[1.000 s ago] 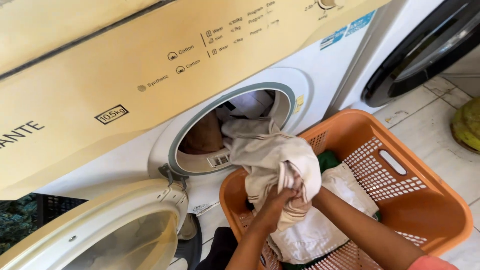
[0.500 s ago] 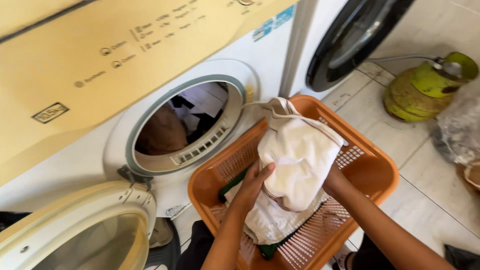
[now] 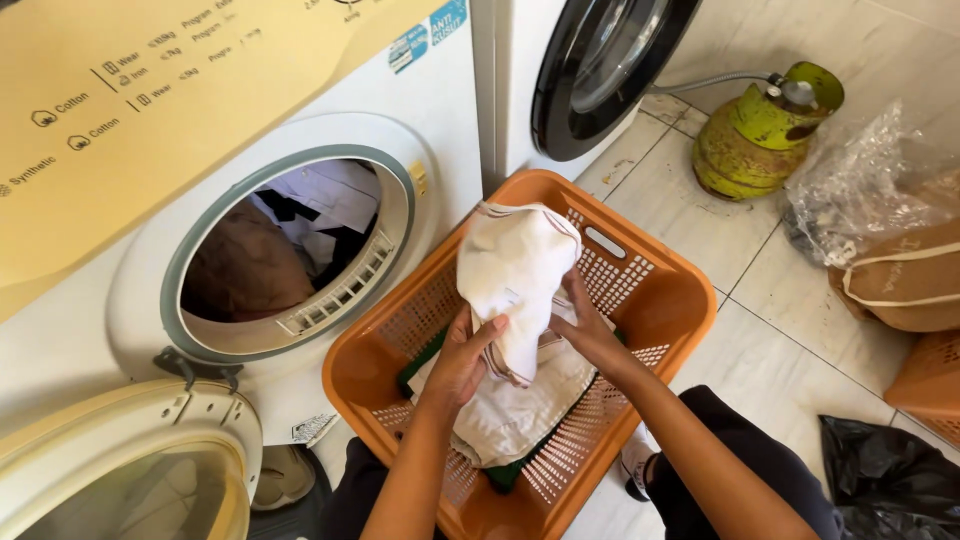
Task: Unloading wet clothes from a washing machine into a laundry basket
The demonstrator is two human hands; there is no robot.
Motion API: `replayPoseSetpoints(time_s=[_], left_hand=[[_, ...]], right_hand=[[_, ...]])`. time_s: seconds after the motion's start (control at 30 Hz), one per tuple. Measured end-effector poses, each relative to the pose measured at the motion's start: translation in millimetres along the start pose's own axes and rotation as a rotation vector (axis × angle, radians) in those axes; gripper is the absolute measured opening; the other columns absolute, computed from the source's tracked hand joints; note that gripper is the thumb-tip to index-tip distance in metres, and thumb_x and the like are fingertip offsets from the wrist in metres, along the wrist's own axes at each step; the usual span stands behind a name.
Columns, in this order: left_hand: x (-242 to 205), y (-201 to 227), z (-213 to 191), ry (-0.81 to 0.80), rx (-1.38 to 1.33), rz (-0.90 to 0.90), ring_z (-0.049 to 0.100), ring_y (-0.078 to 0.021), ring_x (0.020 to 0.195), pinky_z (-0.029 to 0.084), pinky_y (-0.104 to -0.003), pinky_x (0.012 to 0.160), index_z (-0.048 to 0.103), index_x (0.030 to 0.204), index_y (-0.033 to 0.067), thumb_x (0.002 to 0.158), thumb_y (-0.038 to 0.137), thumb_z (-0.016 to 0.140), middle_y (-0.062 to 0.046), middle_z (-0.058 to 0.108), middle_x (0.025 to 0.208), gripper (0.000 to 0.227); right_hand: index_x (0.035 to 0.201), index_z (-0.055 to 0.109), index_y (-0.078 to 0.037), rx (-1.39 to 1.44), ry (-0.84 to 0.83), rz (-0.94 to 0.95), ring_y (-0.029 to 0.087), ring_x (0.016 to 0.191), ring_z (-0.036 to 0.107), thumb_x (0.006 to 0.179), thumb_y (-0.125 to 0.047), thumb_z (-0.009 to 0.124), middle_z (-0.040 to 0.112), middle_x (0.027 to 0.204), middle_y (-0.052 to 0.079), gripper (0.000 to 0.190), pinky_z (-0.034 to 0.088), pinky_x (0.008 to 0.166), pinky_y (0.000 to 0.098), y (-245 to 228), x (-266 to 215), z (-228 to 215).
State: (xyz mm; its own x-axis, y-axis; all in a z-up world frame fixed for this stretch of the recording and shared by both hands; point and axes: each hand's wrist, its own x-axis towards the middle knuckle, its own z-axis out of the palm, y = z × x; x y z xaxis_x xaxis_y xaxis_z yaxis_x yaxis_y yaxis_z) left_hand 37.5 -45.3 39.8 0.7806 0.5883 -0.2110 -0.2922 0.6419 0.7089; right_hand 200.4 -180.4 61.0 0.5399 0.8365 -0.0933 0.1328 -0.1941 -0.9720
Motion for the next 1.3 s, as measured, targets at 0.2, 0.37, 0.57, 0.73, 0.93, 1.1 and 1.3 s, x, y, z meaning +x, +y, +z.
replayPoseSetpoints(time_s=[0.2, 0.37, 0.57, 0.73, 0.93, 1.1, 1.3], left_hand=[[-5, 5, -9, -0.142, 0.032, 0.015, 0.061, -0.0287, 0.123, 0.052, -0.049, 0.103, 0.048, 0.148, 0.0054, 0.08, -0.002, 0.079, -0.017, 0.061, 0.14, 0.075], [-4, -2, -29, -0.193, 0.043, -0.042, 0.062, -0.0322, 0.122, 0.053, -0.051, 0.1, 0.048, 0.148, 0.0046, 0.076, -0.003, 0.081, -0.019, 0.061, 0.139, 0.08], [2, 15, -51, -0.099, 0.2, -0.025, 0.055, -0.0331, 0.13, 0.05, -0.051, 0.105, 0.036, 0.155, 0.0084, 0.076, 0.015, 0.084, -0.017, 0.051, 0.148, 0.092], [-7, 23, -2, -0.139, 0.52, -0.145, 0.052, -0.0357, 0.133, 0.047, -0.051, 0.106, 0.035, 0.156, 0.0115, 0.093, 0.033, 0.073, -0.023, 0.05, 0.147, 0.077], [-33, 9, 68, 0.106, 0.6, -0.48, 0.027, -0.0499, 0.149, 0.023, -0.066, 0.118, 0.018, 0.16, 0.0024, 0.09, 0.081, 0.042, -0.031, 0.027, 0.161, 0.108], [-25, -37, 54, 0.34, 0.62, 0.023, 0.045, -0.0501, 0.137, 0.027, -0.07, 0.113, 0.013, 0.158, 0.005, 0.085, 0.03, 0.084, -0.032, 0.034, 0.151, 0.105], [-18, -49, 71, 0.432, 0.621, 0.19, 0.027, -0.0596, 0.142, 0.034, -0.068, 0.111, -0.014, 0.162, 0.0245, 0.079, 0.009, 0.084, -0.034, 0.004, 0.159, 0.13]], right_hand=[[0.144, 0.039, -0.011, 0.286, -0.015, -0.103, 0.039, 0.154, 0.021, 0.093, -0.016, 0.069, 0.039, 0.157, 0.017, 0.06, 0.008, 0.118, 0.0669, 12, 2, -1], [0.15, 0.034, -0.011, 0.206, 0.02, -0.083, 0.039, 0.15, 0.021, 0.081, -0.028, 0.08, 0.035, 0.156, 0.022, 0.085, 0.011, 0.119, 0.0636, 21, 4, -17], [0.108, 0.073, -0.006, 0.449, 0.195, 0.004, 0.014, 0.083, 0.072, 0.1, -0.027, 0.066, 0.077, 0.092, 0.009, 0.023, 0.059, 0.083, 0.0331, -40, -9, -30], [0.113, 0.067, -0.005, 0.806, 0.248, -0.05, 0.018, 0.084, 0.076, 0.103, -0.024, 0.058, 0.076, 0.097, 0.01, 0.024, 0.063, 0.083, 0.0365, -40, 2, -48], [0.126, 0.063, -0.006, 0.993, 0.204, -0.079, 0.028, 0.1, 0.074, 0.103, -0.018, 0.056, 0.073, 0.113, 0.016, 0.027, 0.06, 0.095, 0.0509, -36, 8, -63], [0.141, 0.054, -0.011, 0.97, 0.157, -0.142, 0.028, 0.117, 0.067, 0.105, -0.018, 0.049, 0.066, 0.13, 0.014, 0.037, 0.051, 0.107, 0.0558, -19, 17, -67], [0.149, 0.047, -0.013, 1.03, 0.092, -0.119, 0.034, 0.121, 0.064, 0.106, -0.019, 0.047, 0.059, 0.139, 0.015, 0.043, 0.052, 0.102, 0.0593, -17, 13, -69]])
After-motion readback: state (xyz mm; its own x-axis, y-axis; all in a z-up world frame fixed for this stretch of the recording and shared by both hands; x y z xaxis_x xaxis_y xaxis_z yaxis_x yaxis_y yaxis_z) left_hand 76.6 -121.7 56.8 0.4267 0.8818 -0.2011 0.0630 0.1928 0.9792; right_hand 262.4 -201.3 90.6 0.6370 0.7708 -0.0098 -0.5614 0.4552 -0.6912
